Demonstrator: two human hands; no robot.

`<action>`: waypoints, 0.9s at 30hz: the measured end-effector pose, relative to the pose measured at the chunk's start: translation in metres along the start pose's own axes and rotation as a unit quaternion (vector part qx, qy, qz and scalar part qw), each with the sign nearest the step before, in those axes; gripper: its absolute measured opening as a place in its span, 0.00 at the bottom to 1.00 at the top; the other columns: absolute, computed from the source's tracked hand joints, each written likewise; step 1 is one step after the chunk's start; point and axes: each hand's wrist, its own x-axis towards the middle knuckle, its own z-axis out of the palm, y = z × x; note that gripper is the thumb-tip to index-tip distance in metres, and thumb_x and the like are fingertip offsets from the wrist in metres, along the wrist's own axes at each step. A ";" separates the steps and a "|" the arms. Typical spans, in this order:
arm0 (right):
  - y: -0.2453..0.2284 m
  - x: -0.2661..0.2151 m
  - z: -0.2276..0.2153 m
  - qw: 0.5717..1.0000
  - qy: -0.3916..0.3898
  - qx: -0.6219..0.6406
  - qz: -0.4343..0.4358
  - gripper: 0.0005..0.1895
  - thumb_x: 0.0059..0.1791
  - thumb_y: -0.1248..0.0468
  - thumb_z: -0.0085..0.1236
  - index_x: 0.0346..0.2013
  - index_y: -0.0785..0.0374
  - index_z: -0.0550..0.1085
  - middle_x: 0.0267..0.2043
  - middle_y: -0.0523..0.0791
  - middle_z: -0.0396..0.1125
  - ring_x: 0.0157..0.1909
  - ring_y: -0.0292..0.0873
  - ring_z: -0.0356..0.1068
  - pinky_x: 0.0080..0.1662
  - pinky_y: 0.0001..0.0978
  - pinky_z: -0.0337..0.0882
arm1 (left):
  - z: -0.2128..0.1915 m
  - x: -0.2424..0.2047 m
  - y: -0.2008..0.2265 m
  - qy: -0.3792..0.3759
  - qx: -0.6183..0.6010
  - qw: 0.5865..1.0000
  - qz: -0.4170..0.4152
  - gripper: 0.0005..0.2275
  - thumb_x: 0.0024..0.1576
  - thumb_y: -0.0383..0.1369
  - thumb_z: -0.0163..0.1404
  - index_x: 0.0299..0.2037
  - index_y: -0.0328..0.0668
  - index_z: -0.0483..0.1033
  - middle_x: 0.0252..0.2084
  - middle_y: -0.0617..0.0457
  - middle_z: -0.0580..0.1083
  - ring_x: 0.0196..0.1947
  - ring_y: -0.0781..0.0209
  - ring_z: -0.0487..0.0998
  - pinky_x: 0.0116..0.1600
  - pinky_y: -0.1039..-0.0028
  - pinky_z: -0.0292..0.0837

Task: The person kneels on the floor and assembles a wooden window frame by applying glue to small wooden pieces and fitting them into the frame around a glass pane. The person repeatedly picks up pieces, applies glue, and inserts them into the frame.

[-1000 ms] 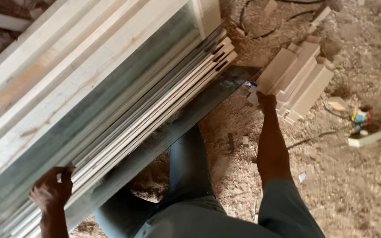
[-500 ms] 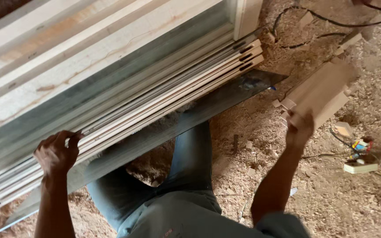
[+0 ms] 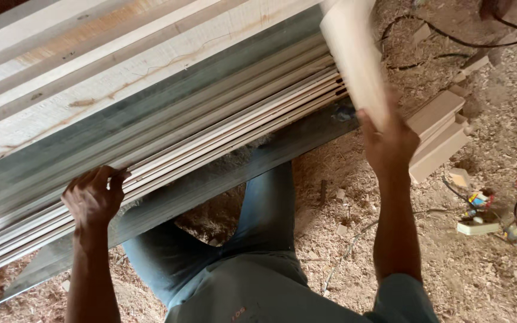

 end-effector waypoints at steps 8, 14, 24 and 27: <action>-0.029 -0.002 0.014 0.991 -0.046 -0.104 -0.067 0.29 0.62 0.59 0.59 0.74 0.65 0.62 0.51 0.57 0.76 0.35 0.44 0.78 0.36 0.30 0.80 | 0.009 -0.002 -0.004 0.026 -0.020 0.999 0.018 0.16 0.69 0.43 0.57 0.28 0.52 0.76 0.23 0.62 0.75 0.15 0.72 0.61 0.24 0.76 0.51; -0.065 -0.017 0.034 0.997 -0.039 -0.061 -0.031 0.28 0.59 0.53 0.57 0.72 0.56 0.64 0.47 0.51 0.78 0.26 0.39 0.73 0.26 0.29 0.72 | 0.013 0.002 -0.010 0.009 0.017 1.000 0.022 0.16 0.69 0.42 0.53 0.27 0.51 0.77 0.20 0.65 0.72 0.12 0.73 0.55 0.22 0.76 0.48; -0.090 -0.032 0.036 0.996 -0.005 -0.066 -0.064 0.32 0.58 0.54 0.58 0.75 0.54 0.61 0.42 0.49 0.76 0.25 0.42 0.71 0.26 0.33 0.67 | -0.002 0.006 0.002 -0.021 0.029 0.999 -0.016 0.15 0.68 0.49 0.56 0.31 0.53 0.80 0.21 0.62 0.74 0.13 0.65 0.62 0.22 0.70 0.55; -0.103 -0.035 0.038 0.997 -0.050 -0.039 -0.041 0.30 0.57 0.55 0.60 0.72 0.57 0.64 0.41 0.51 0.77 0.23 0.43 0.71 0.24 0.35 0.69 | -0.004 0.010 0.000 -0.019 0.064 0.997 -0.031 0.12 0.64 0.49 0.54 0.34 0.57 0.81 0.26 0.56 0.77 0.21 0.61 0.70 0.28 0.67 0.63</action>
